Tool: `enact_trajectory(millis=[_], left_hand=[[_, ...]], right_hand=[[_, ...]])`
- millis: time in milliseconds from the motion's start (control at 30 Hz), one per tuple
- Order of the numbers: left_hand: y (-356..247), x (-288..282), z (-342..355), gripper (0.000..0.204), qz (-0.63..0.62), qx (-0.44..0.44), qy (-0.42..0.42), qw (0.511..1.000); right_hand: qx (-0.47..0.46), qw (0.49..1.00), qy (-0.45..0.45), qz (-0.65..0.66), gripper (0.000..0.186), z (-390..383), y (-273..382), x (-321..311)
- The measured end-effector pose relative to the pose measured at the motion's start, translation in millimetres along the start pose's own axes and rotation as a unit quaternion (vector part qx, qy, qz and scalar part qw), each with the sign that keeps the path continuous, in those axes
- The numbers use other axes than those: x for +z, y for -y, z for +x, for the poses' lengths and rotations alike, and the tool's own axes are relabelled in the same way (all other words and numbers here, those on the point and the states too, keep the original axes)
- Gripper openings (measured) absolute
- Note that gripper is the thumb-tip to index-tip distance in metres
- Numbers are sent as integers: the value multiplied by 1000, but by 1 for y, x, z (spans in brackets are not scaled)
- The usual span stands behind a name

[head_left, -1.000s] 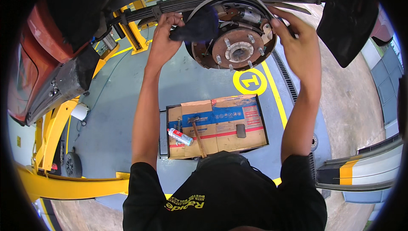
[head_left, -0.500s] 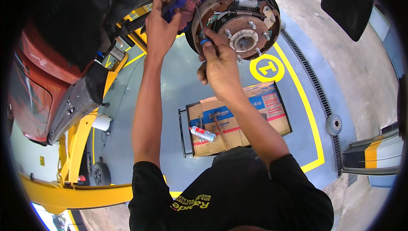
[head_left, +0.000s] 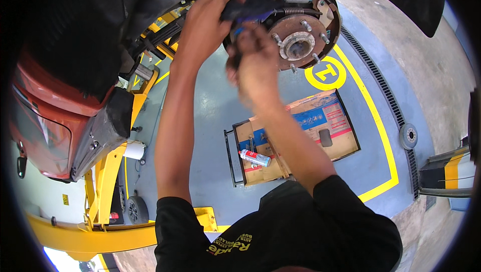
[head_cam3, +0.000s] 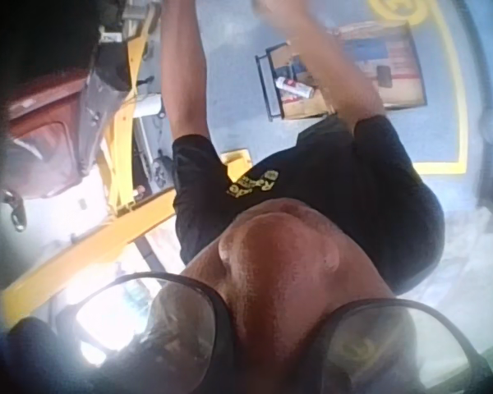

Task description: The person adjusts brake components on a vehicle's rear drum assembly, then retrieves a screwdriver from a toolbox and uses it to manipulate parts inside the drum. The person also wipes the assembly with a cloth and applies lubricant from a spray can.

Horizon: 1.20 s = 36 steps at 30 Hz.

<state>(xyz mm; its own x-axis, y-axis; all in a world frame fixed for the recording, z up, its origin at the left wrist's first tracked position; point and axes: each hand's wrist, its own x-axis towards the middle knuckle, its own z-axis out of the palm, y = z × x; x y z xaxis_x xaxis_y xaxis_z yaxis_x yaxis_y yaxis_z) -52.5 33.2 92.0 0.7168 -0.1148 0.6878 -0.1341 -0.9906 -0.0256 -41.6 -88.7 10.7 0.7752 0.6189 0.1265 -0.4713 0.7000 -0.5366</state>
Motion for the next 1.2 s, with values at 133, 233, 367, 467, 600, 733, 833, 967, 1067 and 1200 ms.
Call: enact_trajectory(millis=[133, 233, 367, 467, 600, 733, 833, 967, 1067, 1200], left_hand=[[23, 0, -87, 47, -14, -109, -6, 994], [22, 10, -93, 48, -63, -183, -27, 981], [11, 13, -64, 47, 32, -171, -70, 982], [10, 11, -48, 44, 68, -149, -70, 984], [4, 11, -44, 44, 103, -168, -66, 978], [-3, 12, -43, 43, 98, -212, -63, 970], [-4, 9, -38, 41, 124, -168, -33, 977], [-12, 8, -32, 36, 115, -194, -31, 974], [-4, 8, -34, 34, 159, -190, -33, 968], [-13, 11, -39, 34, 149, -215, -36, 965]], right_hand=[[32, 997, 37, -62, 24, -21, -53, -13], [-14, 989, 58, -138, 31, -11, -54, -18], [25, 995, 28, -89, 39, -21, -12, -18], [32, 995, 49, -80, 38, -38, 4, -21], [66, 996, 36, -49, 40, -44, 2, -22], [72, 995, 52, -51, 41, -47, -24, -30], [89, 994, 52, -36, 42, -49, -22, -30], [49, 996, 43, -69, 42, -52, -31, -38], [56, 995, 43, -70, 41, -33, -44, -39], [44, 986, 37, -159, 41, -33, -22, -43]])
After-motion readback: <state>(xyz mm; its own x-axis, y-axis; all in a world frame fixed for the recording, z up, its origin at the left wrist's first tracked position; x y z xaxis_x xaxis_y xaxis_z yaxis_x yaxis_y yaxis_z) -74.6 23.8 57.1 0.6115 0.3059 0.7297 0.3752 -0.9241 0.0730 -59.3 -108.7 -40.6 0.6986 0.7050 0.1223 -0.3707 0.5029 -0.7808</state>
